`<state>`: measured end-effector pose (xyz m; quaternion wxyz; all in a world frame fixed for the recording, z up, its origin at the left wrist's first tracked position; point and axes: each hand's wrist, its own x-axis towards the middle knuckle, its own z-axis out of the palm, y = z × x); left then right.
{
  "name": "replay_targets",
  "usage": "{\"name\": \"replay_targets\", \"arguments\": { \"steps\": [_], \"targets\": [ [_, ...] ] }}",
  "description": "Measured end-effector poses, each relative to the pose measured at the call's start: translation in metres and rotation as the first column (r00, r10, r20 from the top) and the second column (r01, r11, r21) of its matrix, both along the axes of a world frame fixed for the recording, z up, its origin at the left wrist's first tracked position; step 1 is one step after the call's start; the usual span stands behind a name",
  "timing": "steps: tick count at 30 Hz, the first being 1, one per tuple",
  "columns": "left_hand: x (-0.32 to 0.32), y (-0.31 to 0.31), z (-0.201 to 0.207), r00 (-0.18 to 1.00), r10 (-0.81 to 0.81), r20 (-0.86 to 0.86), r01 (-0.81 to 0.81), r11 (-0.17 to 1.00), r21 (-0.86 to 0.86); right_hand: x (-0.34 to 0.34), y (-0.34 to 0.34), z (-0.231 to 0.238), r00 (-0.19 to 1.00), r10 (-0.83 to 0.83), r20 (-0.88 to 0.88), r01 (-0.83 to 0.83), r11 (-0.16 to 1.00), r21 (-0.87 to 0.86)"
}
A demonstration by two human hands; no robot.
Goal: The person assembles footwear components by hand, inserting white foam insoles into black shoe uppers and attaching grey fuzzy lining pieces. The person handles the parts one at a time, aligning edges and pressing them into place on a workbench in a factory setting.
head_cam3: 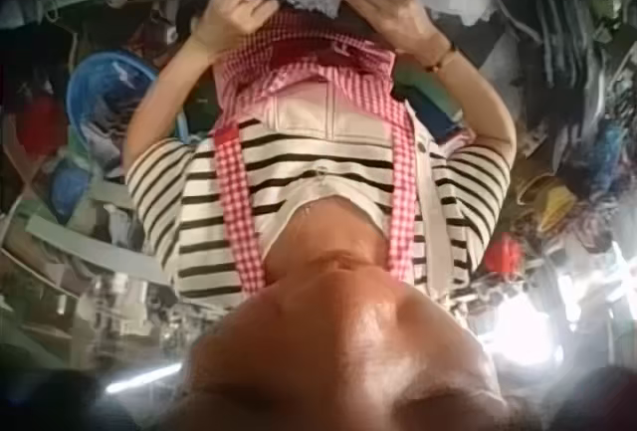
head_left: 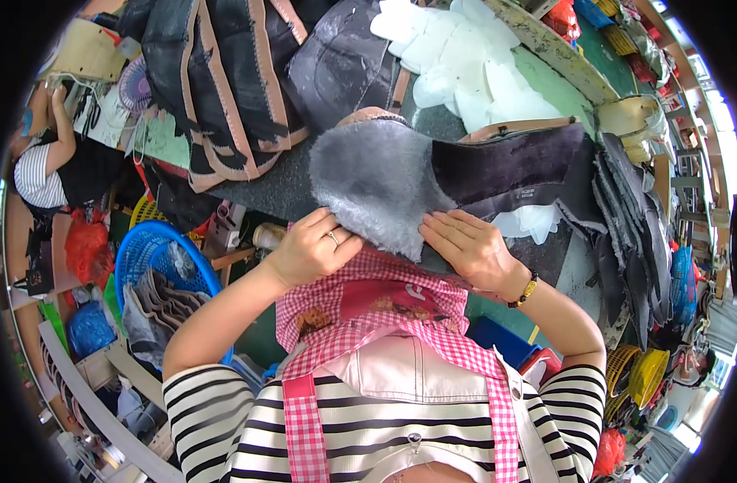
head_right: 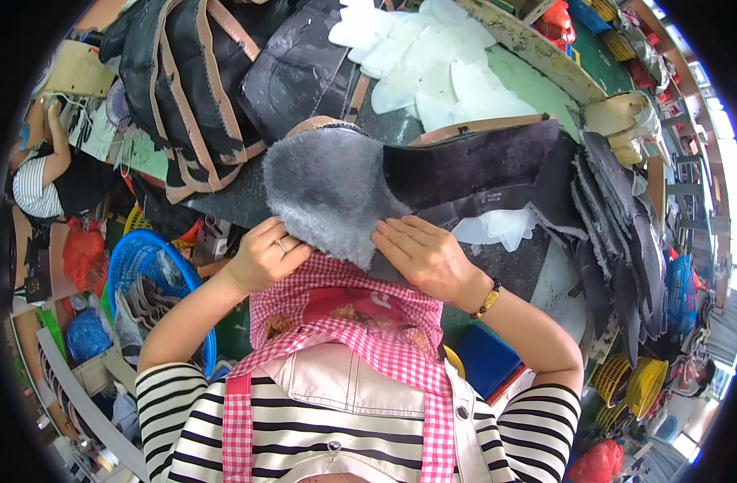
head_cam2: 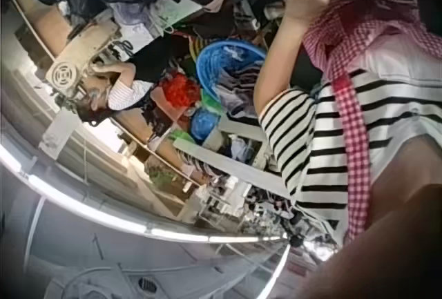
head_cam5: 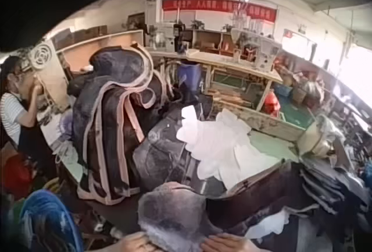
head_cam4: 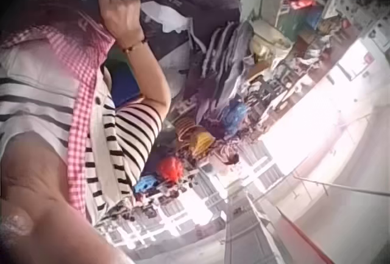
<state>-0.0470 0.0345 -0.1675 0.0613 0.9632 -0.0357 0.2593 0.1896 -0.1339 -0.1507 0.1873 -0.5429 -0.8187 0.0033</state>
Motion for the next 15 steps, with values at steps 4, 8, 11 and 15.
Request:
{"name": "replay_targets", "arguments": {
  "steps": [4, 8, 11, 15],
  "targets": [
    [-0.006, -0.01, 0.004, 0.987, 0.144, -0.066, -0.156, 0.957, -0.244, -0.015, -0.006, -0.003, 0.996, -0.052, 0.075, 0.053, 0.999, -0.006],
    [0.002, -0.023, 0.032, 0.95, 0.262, -0.17, -0.3, 0.614, -0.73, -0.017, -0.006, -0.001, 0.995, -0.053, 0.08, 0.055, 0.998, -0.02],
    [0.012, -0.027, 0.026, 0.799, 0.401, -0.447, -0.513, 0.067, -0.856, -0.019, -0.007, -0.002, 0.991, -0.044, 0.124, 0.044, 0.999, 0.005],
    [0.016, -0.033, -0.009, 0.864, 0.503, 0.007, -0.38, 0.661, -0.647, -0.022, -0.009, 0.001, 0.98, -0.038, 0.193, 0.041, 0.999, -0.009]
  ]
}}
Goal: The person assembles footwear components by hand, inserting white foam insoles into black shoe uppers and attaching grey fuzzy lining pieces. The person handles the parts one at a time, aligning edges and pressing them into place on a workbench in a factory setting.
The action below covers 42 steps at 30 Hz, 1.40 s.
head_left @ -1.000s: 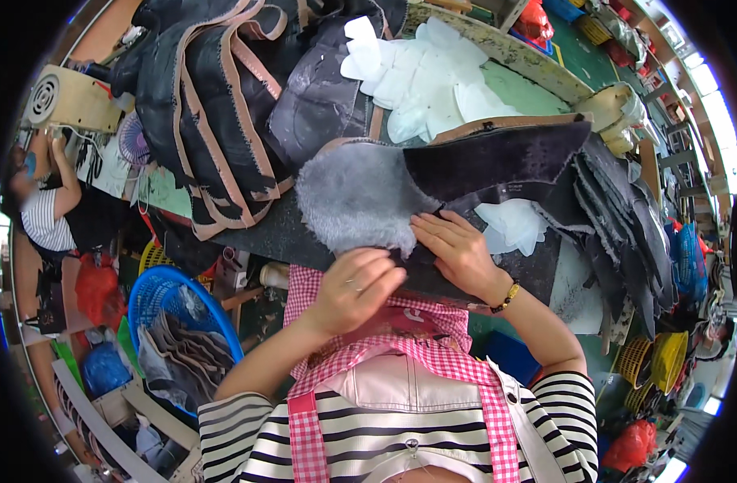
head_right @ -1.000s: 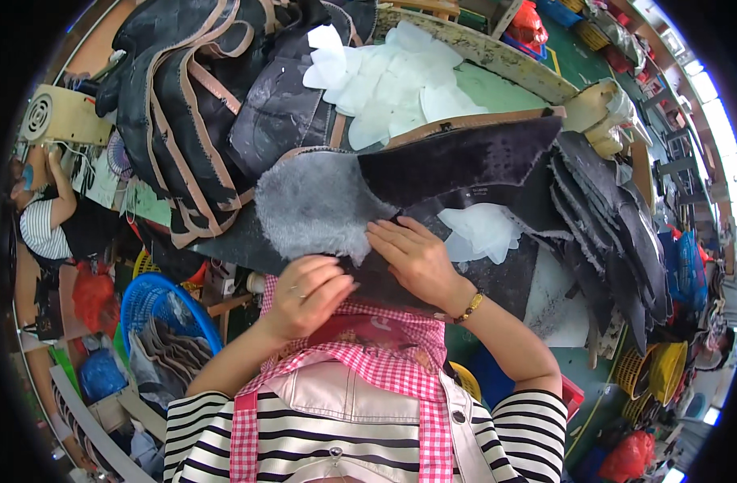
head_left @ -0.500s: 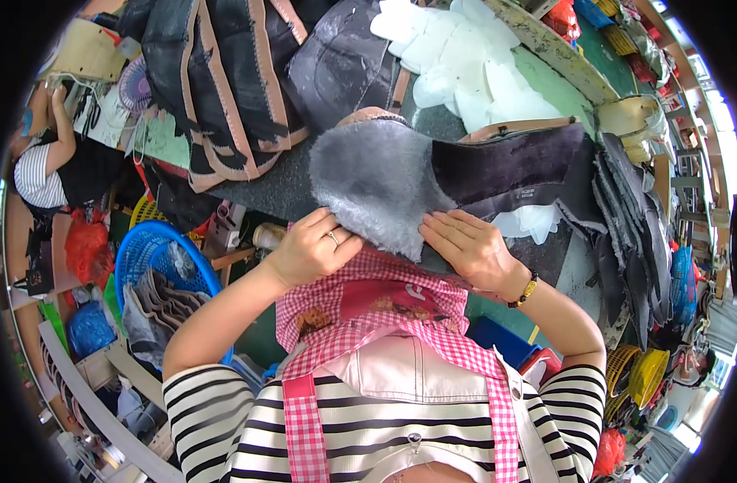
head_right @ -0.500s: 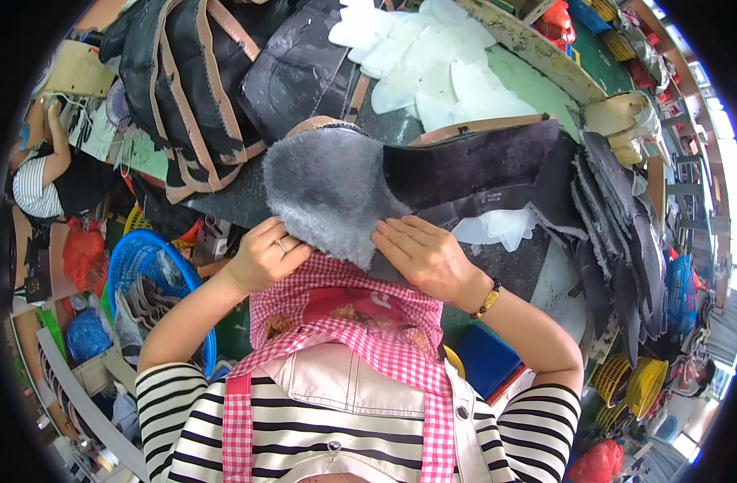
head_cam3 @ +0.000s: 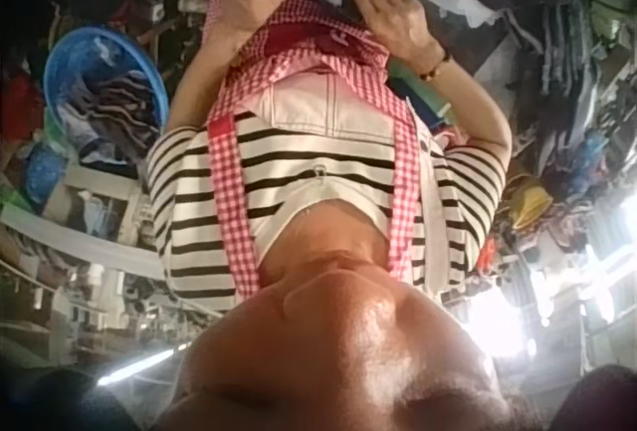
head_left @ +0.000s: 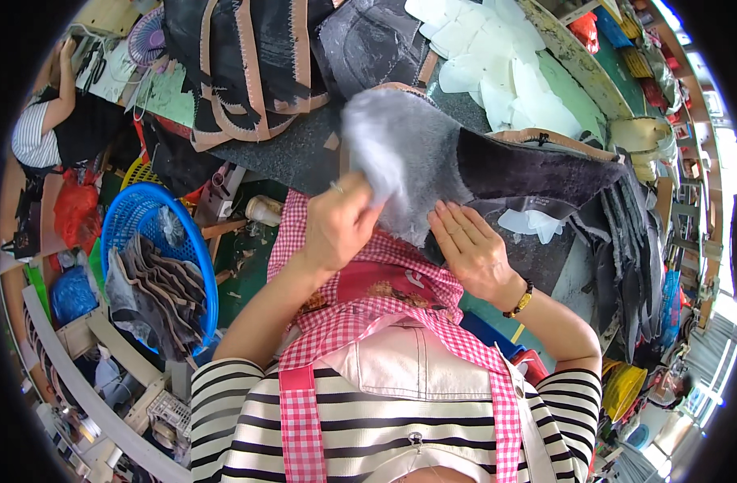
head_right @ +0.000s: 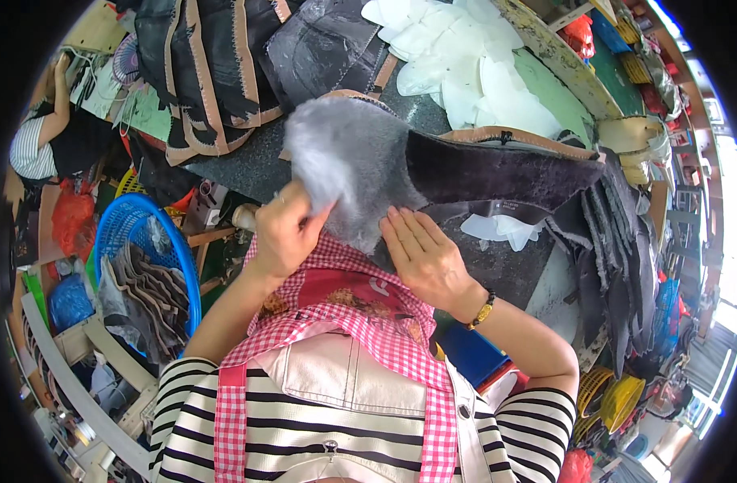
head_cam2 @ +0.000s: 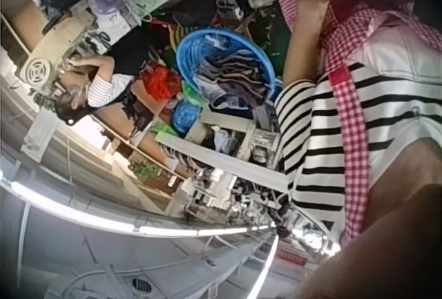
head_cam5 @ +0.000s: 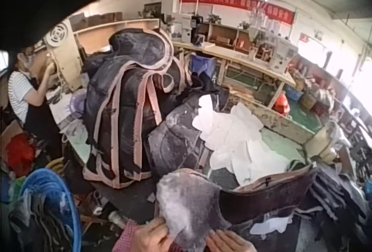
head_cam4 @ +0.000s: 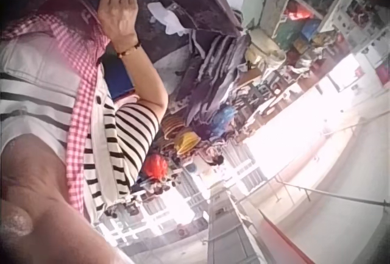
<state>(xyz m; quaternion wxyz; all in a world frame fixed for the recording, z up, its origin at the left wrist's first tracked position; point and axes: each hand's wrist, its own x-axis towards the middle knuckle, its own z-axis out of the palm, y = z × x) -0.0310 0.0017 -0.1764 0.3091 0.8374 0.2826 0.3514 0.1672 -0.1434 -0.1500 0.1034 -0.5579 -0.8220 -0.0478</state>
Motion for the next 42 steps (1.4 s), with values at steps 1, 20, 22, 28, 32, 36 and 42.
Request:
{"name": "replay_targets", "arguments": {
  "steps": [1, 20, 22, 28, 32, 36, 42],
  "targets": [
    [-0.004, 0.0, -0.002, 0.997, -0.07, 0.008, 0.065, 0.96, 0.271, -0.001, -0.001, -0.001, 1.0, -0.002, 0.014, 0.002, 1.0, 0.002],
    [-0.007, -0.011, -0.022, 0.995, 0.091, -0.032, -0.088, 0.992, 0.091, 0.052, 0.1, 0.057, 0.935, -0.252, -0.251, 0.144, 0.914, -0.379],
    [-0.007, -0.012, -0.024, 0.995, 0.086, -0.05, -0.083, 0.994, 0.065, 0.051, 0.083, 0.052, 0.952, -0.181, -0.245, 0.124, 0.965, -0.233],
    [-0.01, -0.01, -0.017, 0.997, 0.07, -0.034, -0.068, 0.996, 0.049, 0.033, 0.093, 0.082, 0.893, -0.362, -0.269, 0.23, 0.879, -0.418],
    [-0.006, -0.007, -0.012, 0.995, 0.095, -0.026, -0.098, 0.987, -0.124, 0.048, 0.1, 0.071, 0.933, -0.123, -0.339, -0.023, 0.918, -0.396],
    [-0.001, -0.003, -0.005, 0.993, 0.1, -0.062, -0.111, 0.97, -0.215, 0.055, 0.11, 0.061, 0.911, -0.251, -0.327, 0.074, 0.88, -0.47],
    [0.0, -0.001, 0.006, 0.987, 0.094, -0.127, -0.12, 0.969, -0.214, 0.048, 0.138, 0.052, 0.825, -0.554, -0.112, 0.353, 0.66, -0.663]
  ]
}}
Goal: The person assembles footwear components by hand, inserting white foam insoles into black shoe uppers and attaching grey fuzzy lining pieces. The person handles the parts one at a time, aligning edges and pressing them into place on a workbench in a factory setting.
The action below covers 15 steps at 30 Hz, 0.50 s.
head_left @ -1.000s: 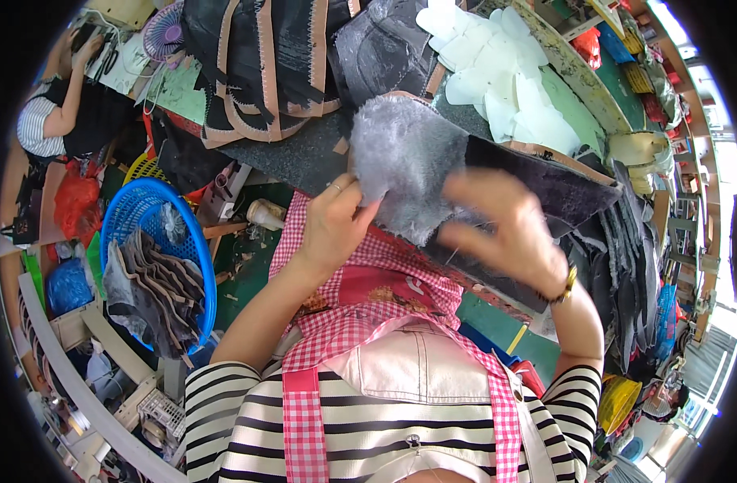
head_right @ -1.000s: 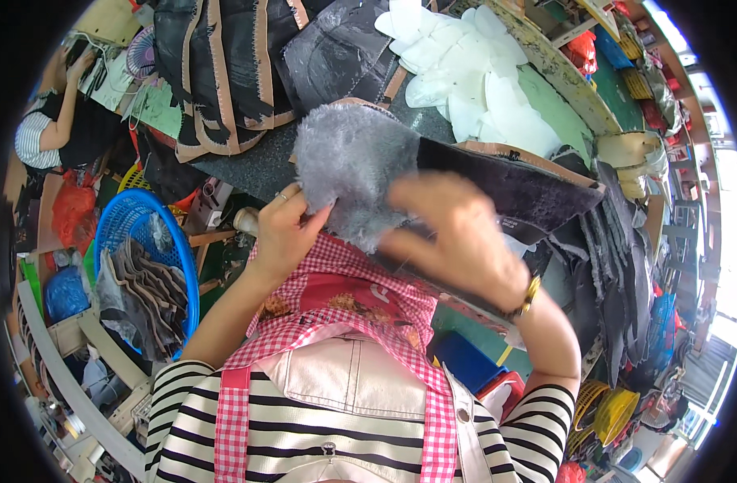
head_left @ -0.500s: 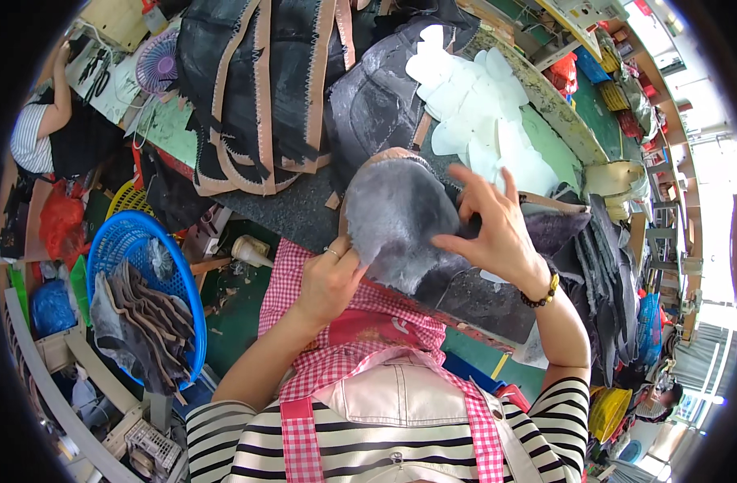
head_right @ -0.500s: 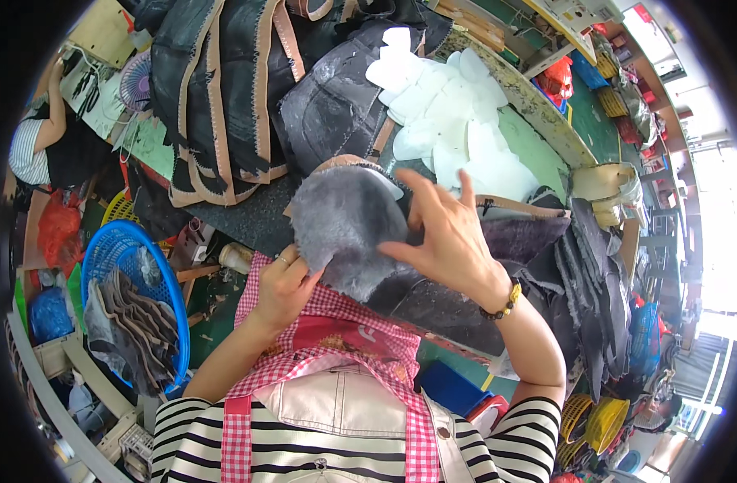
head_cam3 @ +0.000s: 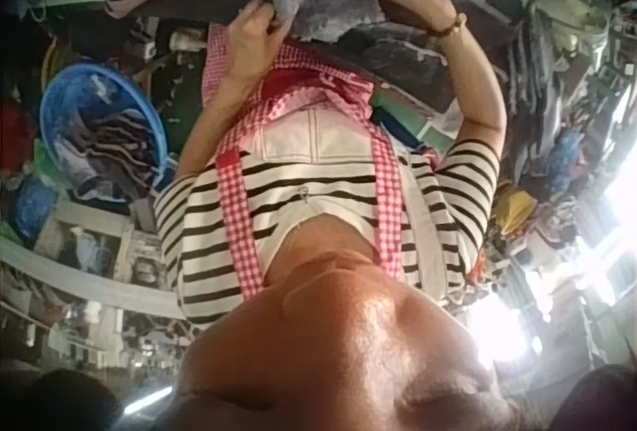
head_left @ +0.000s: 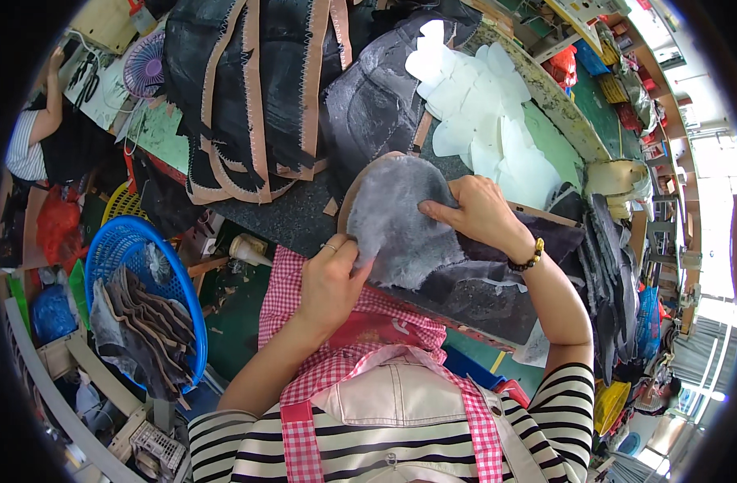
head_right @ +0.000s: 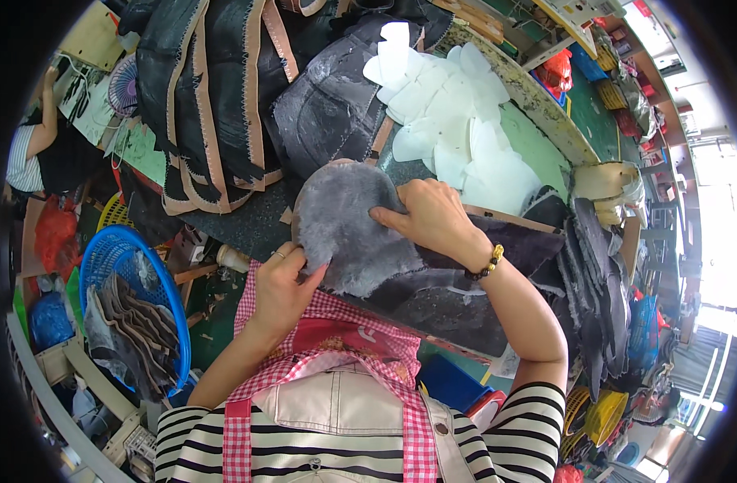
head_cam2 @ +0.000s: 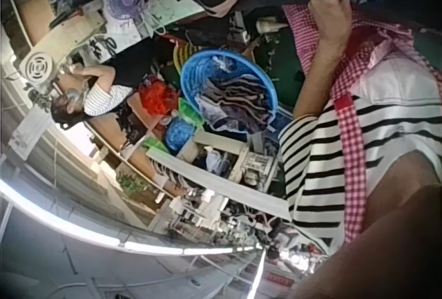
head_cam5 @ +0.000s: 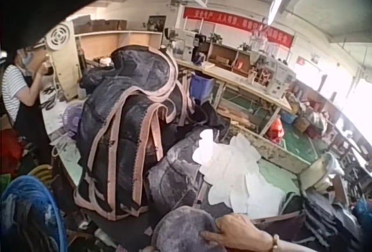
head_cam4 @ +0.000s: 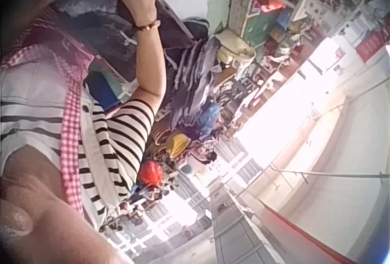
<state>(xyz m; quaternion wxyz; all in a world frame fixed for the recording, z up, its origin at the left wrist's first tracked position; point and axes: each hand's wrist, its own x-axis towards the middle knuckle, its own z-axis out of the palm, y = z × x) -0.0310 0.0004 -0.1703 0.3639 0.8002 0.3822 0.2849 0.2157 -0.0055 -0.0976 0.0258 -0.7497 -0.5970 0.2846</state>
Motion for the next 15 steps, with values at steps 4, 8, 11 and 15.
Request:
{"name": "replay_targets", "arguments": {
  "steps": [4, 8, 11, 15],
  "targets": [
    [0.0, 0.005, 0.006, 1.0, 0.016, 0.012, -0.015, 0.997, -0.076, 0.004, 0.007, -0.009, 0.995, 0.078, 0.064, -0.081, 0.996, 0.036],
    [0.002, 0.016, 0.011, 0.999, 0.035, 0.031, -0.026, 0.97, -0.24, 0.003, 0.013, -0.02, 0.984, 0.151, 0.099, -0.163, 0.978, 0.127],
    [0.003, 0.021, 0.012, 1.0, 0.018, 0.023, -0.012, 0.964, -0.265, -0.004, 0.015, -0.031, 0.962, 0.178, 0.206, -0.21, 0.967, 0.146],
    [0.003, 0.023, 0.027, 0.954, -0.07, -0.29, 0.054, 0.996, -0.064, -0.012, 0.019, -0.037, 0.939, 0.136, 0.317, -0.183, 0.975, 0.125]
  ]
}}
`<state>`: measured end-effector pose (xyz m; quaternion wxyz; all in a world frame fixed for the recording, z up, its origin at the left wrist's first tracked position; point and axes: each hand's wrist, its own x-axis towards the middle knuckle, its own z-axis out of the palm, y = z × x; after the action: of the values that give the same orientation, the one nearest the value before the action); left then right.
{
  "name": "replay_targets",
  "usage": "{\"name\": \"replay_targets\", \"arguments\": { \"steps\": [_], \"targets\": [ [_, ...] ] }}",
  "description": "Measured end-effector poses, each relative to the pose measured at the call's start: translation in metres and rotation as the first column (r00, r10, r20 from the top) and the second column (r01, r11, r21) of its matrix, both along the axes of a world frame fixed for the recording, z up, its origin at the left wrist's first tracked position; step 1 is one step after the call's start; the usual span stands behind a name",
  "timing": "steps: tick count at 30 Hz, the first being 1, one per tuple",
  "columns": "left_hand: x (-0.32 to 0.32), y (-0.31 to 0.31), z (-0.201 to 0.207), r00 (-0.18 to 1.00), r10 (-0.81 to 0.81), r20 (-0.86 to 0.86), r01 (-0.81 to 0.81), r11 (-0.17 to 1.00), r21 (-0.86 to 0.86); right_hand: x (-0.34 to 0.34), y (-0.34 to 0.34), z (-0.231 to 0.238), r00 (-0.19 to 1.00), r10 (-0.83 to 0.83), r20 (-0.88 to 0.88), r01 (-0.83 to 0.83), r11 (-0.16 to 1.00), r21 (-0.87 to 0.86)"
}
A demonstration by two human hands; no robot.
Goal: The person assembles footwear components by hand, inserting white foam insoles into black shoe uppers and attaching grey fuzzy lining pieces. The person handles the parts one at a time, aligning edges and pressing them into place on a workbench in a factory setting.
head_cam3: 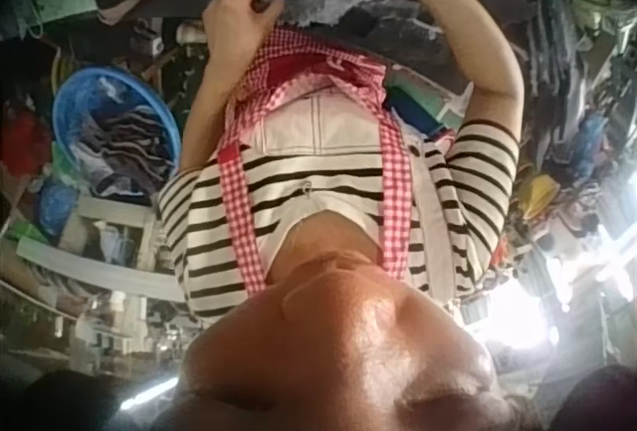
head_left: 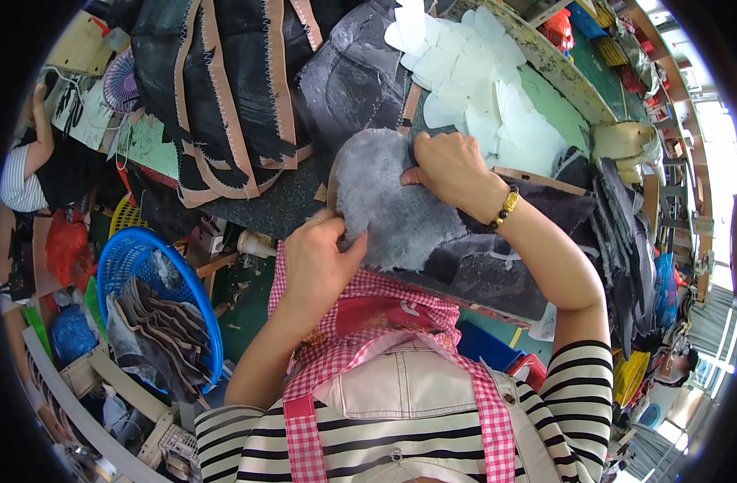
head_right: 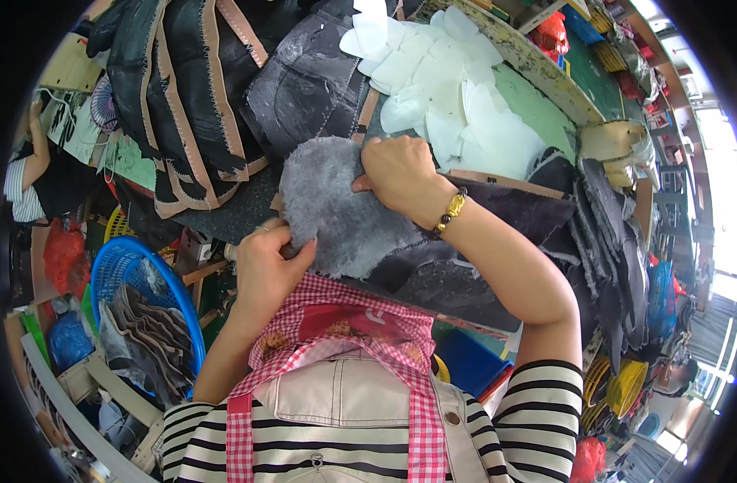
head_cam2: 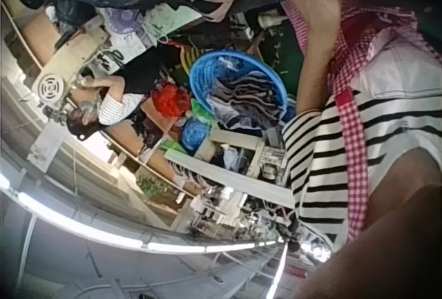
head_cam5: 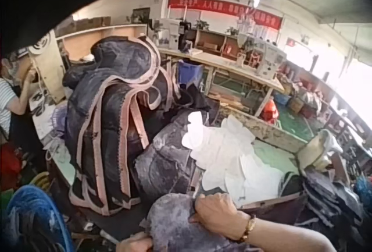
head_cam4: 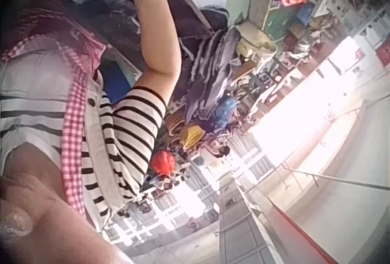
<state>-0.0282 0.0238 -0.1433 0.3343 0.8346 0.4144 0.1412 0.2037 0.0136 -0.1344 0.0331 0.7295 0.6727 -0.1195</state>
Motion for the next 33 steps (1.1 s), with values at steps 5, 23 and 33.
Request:
{"name": "replay_targets", "arguments": {
  "steps": [5, 23, 33],
  "targets": [
    [0.044, -0.002, 0.026, 0.967, -0.244, -0.074, 0.23, 0.71, 0.665, 0.008, 0.0, 0.003, 0.999, -0.008, -0.037, 0.005, 0.997, -0.079],
    [0.003, 0.051, 0.009, 0.72, -0.689, 0.083, 0.679, 0.724, 0.122, -0.034, -0.127, 0.012, 0.949, 0.294, -0.115, -0.228, 0.89, 0.394],
    [-0.019, 0.014, 0.066, 0.691, -0.267, 0.671, 0.269, 0.957, 0.104, -0.025, -0.134, 0.141, 0.367, 0.095, -0.926, 0.397, 0.884, 0.247]
  ]
}}
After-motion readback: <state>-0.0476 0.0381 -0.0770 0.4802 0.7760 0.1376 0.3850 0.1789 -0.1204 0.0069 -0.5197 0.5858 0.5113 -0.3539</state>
